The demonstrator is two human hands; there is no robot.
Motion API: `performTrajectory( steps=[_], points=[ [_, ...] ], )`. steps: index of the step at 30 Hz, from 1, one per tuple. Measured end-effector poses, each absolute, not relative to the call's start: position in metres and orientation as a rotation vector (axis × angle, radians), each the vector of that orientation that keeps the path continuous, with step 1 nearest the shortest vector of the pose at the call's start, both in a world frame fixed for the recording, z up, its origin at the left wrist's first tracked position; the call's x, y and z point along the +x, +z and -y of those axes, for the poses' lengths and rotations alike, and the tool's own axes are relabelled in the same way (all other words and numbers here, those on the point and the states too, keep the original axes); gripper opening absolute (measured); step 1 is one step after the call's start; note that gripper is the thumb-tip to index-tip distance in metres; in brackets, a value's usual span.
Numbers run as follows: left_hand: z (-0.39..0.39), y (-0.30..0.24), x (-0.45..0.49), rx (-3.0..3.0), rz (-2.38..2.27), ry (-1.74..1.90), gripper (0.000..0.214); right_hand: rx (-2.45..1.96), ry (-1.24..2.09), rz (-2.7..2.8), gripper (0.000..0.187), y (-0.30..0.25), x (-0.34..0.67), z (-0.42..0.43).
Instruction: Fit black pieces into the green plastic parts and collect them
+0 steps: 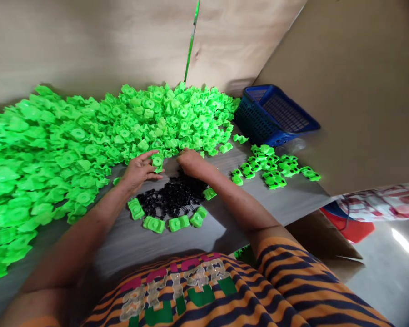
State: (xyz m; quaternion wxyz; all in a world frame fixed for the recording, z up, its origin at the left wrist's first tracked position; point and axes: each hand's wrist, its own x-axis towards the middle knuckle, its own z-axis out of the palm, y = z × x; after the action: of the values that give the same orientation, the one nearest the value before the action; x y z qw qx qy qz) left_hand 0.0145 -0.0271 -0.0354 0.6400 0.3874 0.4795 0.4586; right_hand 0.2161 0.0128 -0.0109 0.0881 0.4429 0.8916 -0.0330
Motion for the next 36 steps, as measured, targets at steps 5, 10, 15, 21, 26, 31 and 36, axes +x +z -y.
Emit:
performTrajectory(
  steps=[5,10,15,21,26,31,36],
  points=[
    [0.026,-0.039,0.016,0.908,-1.091,1.086,0.066,1.519,-0.363,-2.859,0.021,-0.01,0.227,-0.025],
    [0.026,-0.045,0.019,0.949,-1.097,1.15,0.072,1.585,-1.371,-3.109,0.014,-0.021,0.218,-0.029],
    [0.027,-0.051,0.023,0.989,-1.086,1.188,0.07,1.939,-1.768,-2.988,0.016,-0.037,0.194,-0.013],
    [0.028,-0.05,0.027,0.986,-1.067,1.206,0.068,2.051,-1.654,-3.014,0.015,-0.042,0.185,-0.003],
    [0.03,-0.044,0.027,1.001,-1.066,1.204,0.064,2.129,-1.463,-3.083,0.015,-0.044,0.185,-0.002],
    [0.032,-0.043,0.027,1.014,-1.067,1.21,0.053,2.097,-1.269,-3.167,0.016,-0.044,0.186,-0.001],
    [0.03,-0.045,0.027,0.992,-1.089,1.255,0.052,1.986,-1.242,-3.239,0.016,-0.044,0.188,0.0]
  ],
)
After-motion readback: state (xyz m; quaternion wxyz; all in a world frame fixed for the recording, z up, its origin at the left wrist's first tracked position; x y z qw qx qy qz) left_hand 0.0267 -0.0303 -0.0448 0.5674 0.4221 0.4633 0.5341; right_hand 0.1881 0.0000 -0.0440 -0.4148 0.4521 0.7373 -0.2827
